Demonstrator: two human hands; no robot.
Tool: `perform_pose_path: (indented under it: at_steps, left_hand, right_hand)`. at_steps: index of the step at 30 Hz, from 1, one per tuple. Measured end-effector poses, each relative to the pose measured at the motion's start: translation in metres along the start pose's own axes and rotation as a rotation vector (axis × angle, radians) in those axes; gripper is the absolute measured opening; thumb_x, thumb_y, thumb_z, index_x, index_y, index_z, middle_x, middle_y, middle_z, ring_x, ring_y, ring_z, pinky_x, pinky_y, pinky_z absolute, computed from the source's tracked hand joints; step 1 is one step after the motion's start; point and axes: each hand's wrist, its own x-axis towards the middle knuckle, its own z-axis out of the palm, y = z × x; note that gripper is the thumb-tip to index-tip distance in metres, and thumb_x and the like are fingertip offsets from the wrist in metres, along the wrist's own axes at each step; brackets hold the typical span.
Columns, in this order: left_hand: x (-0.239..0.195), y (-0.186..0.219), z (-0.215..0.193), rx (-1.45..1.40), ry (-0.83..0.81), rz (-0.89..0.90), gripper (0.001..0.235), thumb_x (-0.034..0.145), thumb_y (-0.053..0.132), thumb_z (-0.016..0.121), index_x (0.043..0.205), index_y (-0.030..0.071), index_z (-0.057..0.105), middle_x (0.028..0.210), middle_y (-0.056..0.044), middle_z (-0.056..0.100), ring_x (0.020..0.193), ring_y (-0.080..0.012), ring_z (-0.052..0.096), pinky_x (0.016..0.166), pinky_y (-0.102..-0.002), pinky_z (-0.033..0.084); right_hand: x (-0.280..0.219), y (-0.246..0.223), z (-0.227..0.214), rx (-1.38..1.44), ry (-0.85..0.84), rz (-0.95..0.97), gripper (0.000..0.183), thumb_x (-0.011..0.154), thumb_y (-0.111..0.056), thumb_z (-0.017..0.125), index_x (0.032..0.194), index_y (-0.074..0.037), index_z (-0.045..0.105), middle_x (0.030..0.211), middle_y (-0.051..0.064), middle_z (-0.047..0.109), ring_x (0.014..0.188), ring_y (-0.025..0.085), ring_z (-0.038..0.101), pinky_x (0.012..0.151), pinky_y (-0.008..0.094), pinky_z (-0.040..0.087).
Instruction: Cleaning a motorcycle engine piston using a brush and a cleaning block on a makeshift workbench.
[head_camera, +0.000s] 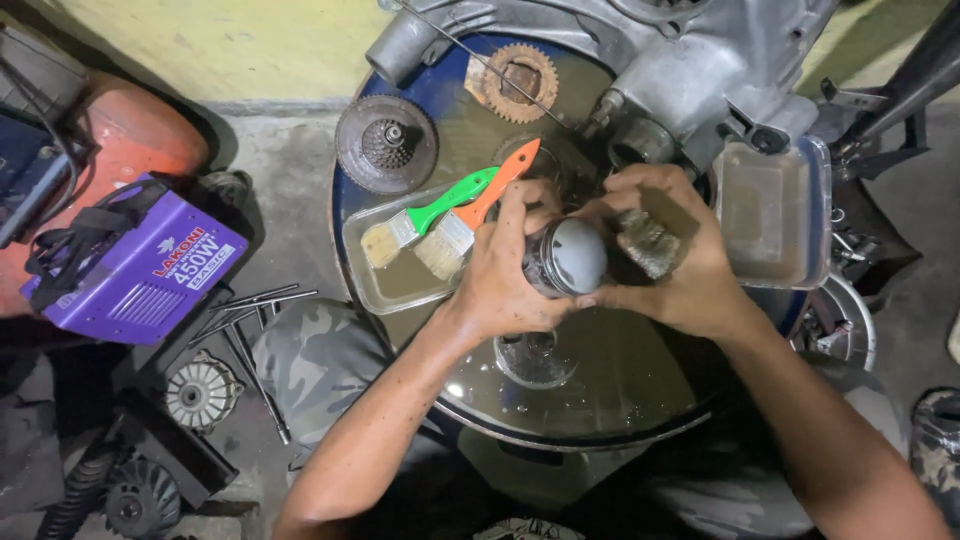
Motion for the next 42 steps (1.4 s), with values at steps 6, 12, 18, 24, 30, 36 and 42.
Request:
perform_pose_path:
  at_steps: [6,12,18,24,30,36,42]
  left_hand:
    - [-0.006,0.004,0.003,0.138,-0.050,-0.119,0.086,0.065,0.039,0.095,0.131,0.013,0.045,0.090,-0.011,0.080,0.087,-0.0442,0.083,0.081,-0.055,0.063]
    - [-0.004,-0.012,0.006,0.227,0.107,0.272,0.058,0.087,0.047,0.084,0.113,0.008,0.049,0.079,-0.008,0.077,0.062,-0.0336,0.079,0.070,-0.039,0.067]
    - [0.002,-0.004,0.014,0.230,0.187,0.463,0.044,0.099,0.036,0.075,0.111,-0.003,0.057,0.084,-0.015,0.072,0.059,-0.0390,0.076,0.063,-0.045,0.067]
    - [0.008,-0.005,0.018,0.152,0.184,0.507,0.044,0.101,0.044,0.071,0.108,0.004,0.056,0.088,-0.014,0.075,0.065,-0.0319,0.076,0.065,-0.042,0.067]
    - [0.008,-0.003,0.012,0.186,0.196,0.575,0.042,0.104,0.041,0.070,0.105,0.001,0.060,0.087,-0.016,0.073,0.068,-0.0324,0.073,0.065,-0.043,0.068]
    - [0.008,0.006,0.005,0.235,0.146,0.561,0.034,0.103,0.032,0.071,0.104,0.002,0.058,0.086,-0.018,0.075,0.067,-0.0318,0.073,0.055,-0.044,0.065]
    - [0.000,-0.007,0.008,0.347,0.107,0.496,0.023,0.098,0.025,0.069,0.106,0.006,0.058,0.087,-0.011,0.075,0.067,-0.0282,0.075,0.053,-0.040,0.063]
  right_hand:
    - [-0.005,-0.008,0.005,0.190,0.021,0.098,0.102,0.061,0.000,0.108,0.144,0.013,0.051,0.118,0.022,0.077,0.124,0.021,0.071,0.104,0.024,0.053]
    - [-0.014,-0.016,0.013,0.185,0.041,0.181,0.098,0.063,0.005,0.105,0.143,0.006,0.048,0.124,0.021,0.076,0.129,0.030,0.073,0.094,0.032,0.061]
    - [-0.020,-0.019,0.015,0.182,0.083,0.253,0.101,0.060,0.002,0.106,0.142,0.000,0.047,0.126,0.018,0.080,0.125,0.027,0.076,0.103,0.037,0.059]
    - [-0.020,-0.015,0.008,0.147,0.075,0.250,0.097,0.062,0.000,0.106,0.141,0.000,0.050,0.125,0.018,0.080,0.108,0.019,0.075,0.088,0.028,0.058]
    - [-0.022,-0.016,0.005,0.105,0.074,0.291,0.097,0.060,0.001,0.107,0.141,0.000,0.052,0.126,0.018,0.081,0.116,0.025,0.077,0.096,0.036,0.060]
    - [-0.021,-0.007,0.001,0.088,0.042,0.262,0.092,0.064,0.004,0.104,0.140,0.001,0.052,0.128,0.020,0.078,0.124,0.029,0.076,0.099,0.039,0.061]
    - [-0.018,-0.012,0.008,0.080,0.025,0.208,0.091,0.061,0.006,0.105,0.136,0.005,0.054,0.127,0.025,0.076,0.126,0.036,0.076,0.101,0.047,0.063]
